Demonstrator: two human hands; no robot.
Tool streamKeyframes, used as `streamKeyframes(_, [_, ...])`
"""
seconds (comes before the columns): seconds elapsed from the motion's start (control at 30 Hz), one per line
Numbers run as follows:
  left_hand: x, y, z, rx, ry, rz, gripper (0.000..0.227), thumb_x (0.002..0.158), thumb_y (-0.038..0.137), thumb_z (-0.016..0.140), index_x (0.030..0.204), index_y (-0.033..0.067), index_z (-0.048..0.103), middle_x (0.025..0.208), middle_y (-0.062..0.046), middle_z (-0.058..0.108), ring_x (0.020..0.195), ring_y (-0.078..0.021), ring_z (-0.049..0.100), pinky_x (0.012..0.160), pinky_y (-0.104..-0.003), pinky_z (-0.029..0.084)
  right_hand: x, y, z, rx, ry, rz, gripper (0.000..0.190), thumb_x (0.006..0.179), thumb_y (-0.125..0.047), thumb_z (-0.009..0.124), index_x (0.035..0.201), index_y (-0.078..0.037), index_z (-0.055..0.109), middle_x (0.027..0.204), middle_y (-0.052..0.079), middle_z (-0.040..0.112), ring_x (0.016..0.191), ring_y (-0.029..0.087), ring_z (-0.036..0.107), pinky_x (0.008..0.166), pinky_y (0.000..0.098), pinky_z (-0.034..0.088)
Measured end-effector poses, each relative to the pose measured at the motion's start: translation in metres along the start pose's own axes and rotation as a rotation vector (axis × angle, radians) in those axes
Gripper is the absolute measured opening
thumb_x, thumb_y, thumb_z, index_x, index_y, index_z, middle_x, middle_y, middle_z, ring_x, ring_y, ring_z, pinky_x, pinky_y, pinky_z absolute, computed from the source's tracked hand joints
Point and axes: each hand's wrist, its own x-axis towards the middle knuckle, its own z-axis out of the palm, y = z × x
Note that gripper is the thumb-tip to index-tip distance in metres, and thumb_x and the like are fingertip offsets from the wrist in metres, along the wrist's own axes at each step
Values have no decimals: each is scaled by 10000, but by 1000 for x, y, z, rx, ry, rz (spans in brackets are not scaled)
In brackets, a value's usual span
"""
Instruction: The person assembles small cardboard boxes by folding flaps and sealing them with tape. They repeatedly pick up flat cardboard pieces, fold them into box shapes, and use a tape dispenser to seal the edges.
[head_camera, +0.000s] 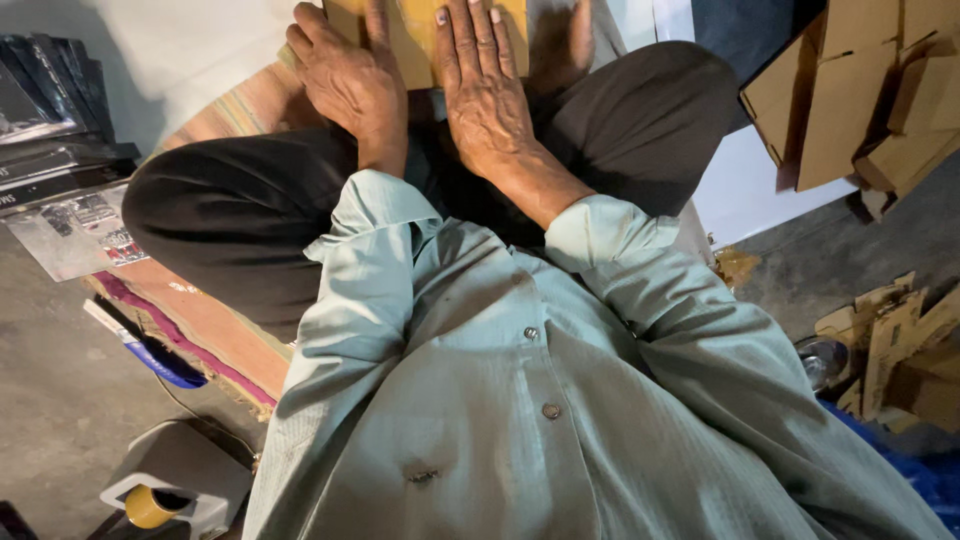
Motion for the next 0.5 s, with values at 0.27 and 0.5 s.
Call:
streamKeyframes(0.27, [-2,-9,5,-5,33,92,682,985,606,654,1219,-15,497,1148,-224,588,1060,-419,598,874,-500,527,36,-16,7,159,-83,59,649,1066,-78,492,1660,9,247,1711,219,215,1604,359,131,1326,516,54])
streamKeyframes(0.5, [0,-3,7,1,-25,27,734,959,675,652,1173,-9,497,1113,-209,589,1065,-404,614,870,-490,531,29,-5,3,-123,80,54,754,1058,-159,626,1678,9,230,1736,183,220,1623,325,142,1349,470,51])
